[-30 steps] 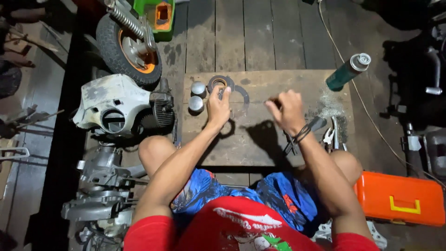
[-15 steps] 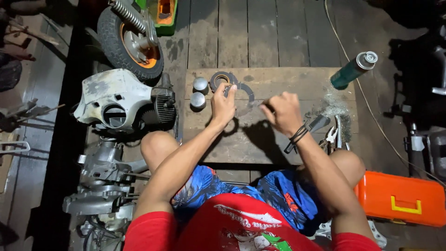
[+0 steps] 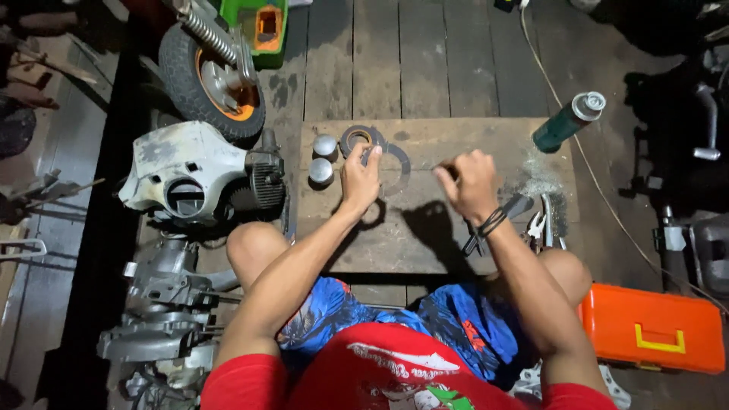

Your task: Filing the edges of circular metal plates to smooth them using a hand file on a workshop floor.

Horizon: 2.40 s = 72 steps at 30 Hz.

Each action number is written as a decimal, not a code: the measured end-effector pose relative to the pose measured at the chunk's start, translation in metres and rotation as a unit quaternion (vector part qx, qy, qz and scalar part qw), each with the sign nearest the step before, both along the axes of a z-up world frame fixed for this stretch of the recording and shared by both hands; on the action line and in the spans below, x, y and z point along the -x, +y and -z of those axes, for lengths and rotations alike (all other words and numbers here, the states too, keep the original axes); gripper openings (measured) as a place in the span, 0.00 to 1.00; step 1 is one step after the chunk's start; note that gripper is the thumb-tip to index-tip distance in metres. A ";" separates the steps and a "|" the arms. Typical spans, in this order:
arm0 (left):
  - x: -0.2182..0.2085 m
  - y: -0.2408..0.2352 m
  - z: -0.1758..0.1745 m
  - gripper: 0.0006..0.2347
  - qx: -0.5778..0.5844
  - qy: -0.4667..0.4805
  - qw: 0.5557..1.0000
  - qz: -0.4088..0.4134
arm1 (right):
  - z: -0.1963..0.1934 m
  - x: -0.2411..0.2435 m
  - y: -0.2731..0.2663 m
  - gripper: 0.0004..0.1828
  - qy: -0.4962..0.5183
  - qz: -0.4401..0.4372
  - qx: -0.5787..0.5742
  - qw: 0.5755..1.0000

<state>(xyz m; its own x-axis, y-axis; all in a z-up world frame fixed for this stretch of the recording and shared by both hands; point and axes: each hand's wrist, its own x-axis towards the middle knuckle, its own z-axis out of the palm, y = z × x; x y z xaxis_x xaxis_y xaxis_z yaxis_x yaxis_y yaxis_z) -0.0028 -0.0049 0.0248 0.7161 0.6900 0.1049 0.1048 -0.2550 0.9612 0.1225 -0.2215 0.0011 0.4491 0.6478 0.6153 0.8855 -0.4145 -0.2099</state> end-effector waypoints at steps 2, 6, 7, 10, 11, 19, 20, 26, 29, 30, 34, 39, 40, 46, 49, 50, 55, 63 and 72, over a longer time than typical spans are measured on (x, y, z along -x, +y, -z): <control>-0.002 0.001 0.003 0.08 0.011 0.005 1.000 0.008 | -0.021 0.021 0.013 0.08 0.003 -0.040 -0.001 0.999; 0.002 -0.011 0.004 0.06 0.042 -0.002 0.999 0.022 | -0.005 0.002 0.010 0.08 -0.048 -0.037 0.033 0.998; 0.007 -0.009 0.003 0.06 0.042 -0.001 0.999 0.024 | -0.009 0.006 0.006 0.08 -0.046 -0.035 0.033 0.998; 0.007 -0.004 -0.004 0.06 0.002 0.011 1.000 0.011 | -0.019 0.006 0.004 0.08 -0.043 0.006 0.005 0.999; 0.007 -0.005 -0.006 0.07 -0.001 0.013 1.000 0.012 | -0.015 0.009 0.006 0.09 -0.029 -0.020 -0.005 0.999; 0.017 -0.006 -0.019 0.07 -0.046 0.026 0.998 0.022 | 0.017 -0.016 -0.011 0.14 -0.009 0.033 0.065 0.997; 0.015 -0.006 -0.021 0.08 -0.054 0.023 0.998 0.025 | 0.010 -0.012 -0.007 0.11 0.010 -0.007 0.016 1.000; 0.008 -0.010 -0.005 0.10 -0.042 0.030 0.998 0.039 | -0.010 0.007 0.001 0.12 0.021 -0.019 0.071 0.997; 0.007 -0.004 -0.004 0.09 -0.040 0.040 0.998 0.038 | 0.011 -0.026 -0.023 0.15 0.124 0.103 0.167 0.973; 0.008 -0.001 -0.001 0.09 -0.059 0.037 0.997 0.034 | 0.022 -0.035 -0.034 0.17 0.227 0.167 0.193 0.940; 0.012 0.005 0.022 0.09 -0.044 0.072 0.994 0.068 | 0.044 -0.044 -0.062 0.15 0.344 0.234 0.247 0.875; 0.010 0.006 0.033 0.10 -0.013 0.163 0.974 0.157 | 0.032 -0.039 -0.080 0.27 0.348 0.273 0.430 0.787; 0.011 0.005 0.033 0.10 -0.011 0.167 0.973 0.160 | 0.038 -0.040 -0.085 0.27 0.352 0.275 0.432 0.784; 0.012 0.006 0.028 0.08 -0.006 0.171 0.974 0.149 | 0.081 -0.054 -0.103 0.32 0.349 0.296 0.437 0.774; 0.012 0.010 0.019 0.08 -0.007 0.165 0.978 0.128 | 0.077 -0.047 -0.091 0.31 0.338 0.313 0.420 0.782; 0.013 0.012 0.017 0.08 0.000 0.156 0.980 0.124 | 0.056 -0.034 -0.076 0.31 0.346 0.299 0.423 0.782; 0.014 0.017 0.015 0.09 0.001 0.140 0.985 0.102 | 0.068 -0.011 -0.057 0.33 0.333 0.230 0.470 0.785; 0.013 0.022 0.015 0.08 -0.021 0.124 0.988 0.092 | 0.093 -0.019 -0.063 0.32 0.346 0.232 0.487 0.768; 0.012 0.014 0.016 0.07 0.052 0.085 0.988 0.120 | 0.017 -0.013 -0.069 0.26 0.370 0.249 0.264 0.855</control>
